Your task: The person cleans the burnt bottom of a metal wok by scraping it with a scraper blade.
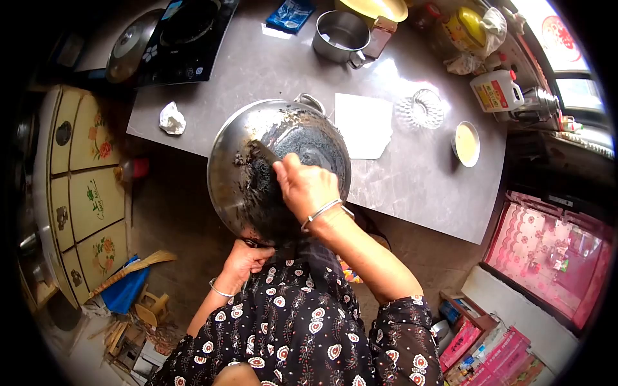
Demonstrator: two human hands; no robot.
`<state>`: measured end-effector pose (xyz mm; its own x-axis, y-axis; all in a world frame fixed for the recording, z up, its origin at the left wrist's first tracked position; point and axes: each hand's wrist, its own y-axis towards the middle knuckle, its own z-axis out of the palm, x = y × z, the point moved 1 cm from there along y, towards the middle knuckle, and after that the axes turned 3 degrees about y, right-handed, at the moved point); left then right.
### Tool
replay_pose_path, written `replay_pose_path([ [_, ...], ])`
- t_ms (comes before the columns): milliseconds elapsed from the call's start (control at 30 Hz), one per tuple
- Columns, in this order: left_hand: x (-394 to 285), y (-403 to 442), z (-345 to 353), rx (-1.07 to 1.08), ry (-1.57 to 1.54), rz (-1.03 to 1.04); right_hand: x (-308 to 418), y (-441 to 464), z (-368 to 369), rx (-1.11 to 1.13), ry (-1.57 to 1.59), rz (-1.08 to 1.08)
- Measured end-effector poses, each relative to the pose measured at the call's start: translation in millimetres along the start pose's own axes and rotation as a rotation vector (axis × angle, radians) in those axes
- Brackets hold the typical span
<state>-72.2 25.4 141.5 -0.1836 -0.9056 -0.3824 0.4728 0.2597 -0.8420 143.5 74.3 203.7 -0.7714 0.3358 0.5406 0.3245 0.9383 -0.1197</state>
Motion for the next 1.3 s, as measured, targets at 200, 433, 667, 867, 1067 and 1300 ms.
replay_pose_path([
  [200, 5, 0, -2, 0.018, -0.031, 0.003, -35, 38, -1, -0.058, -0.07, 0.137],
  [433, 2, -3, 0, 0.013, -0.044, 0.028, -29, 26, 5, -0.042, -0.091, 0.111],
  [667, 0, 4, -3, 0.001, 0.012, -0.017, 14, -6, 1, 0.11, 0.0, -0.002],
  [867, 6, 2, -4, -0.022, 0.008, -0.012, -22, 36, -8, -0.044, -0.023, 0.141],
  [1067, 3, 3, -4, -0.014, 0.032, -0.023, -18, 7, 32, -0.069, -0.093, -0.239],
  [1300, 3, 2, -3, 0.02, -0.009, 0.008, -50, 34, 24, -0.187, -0.232, -0.223],
])
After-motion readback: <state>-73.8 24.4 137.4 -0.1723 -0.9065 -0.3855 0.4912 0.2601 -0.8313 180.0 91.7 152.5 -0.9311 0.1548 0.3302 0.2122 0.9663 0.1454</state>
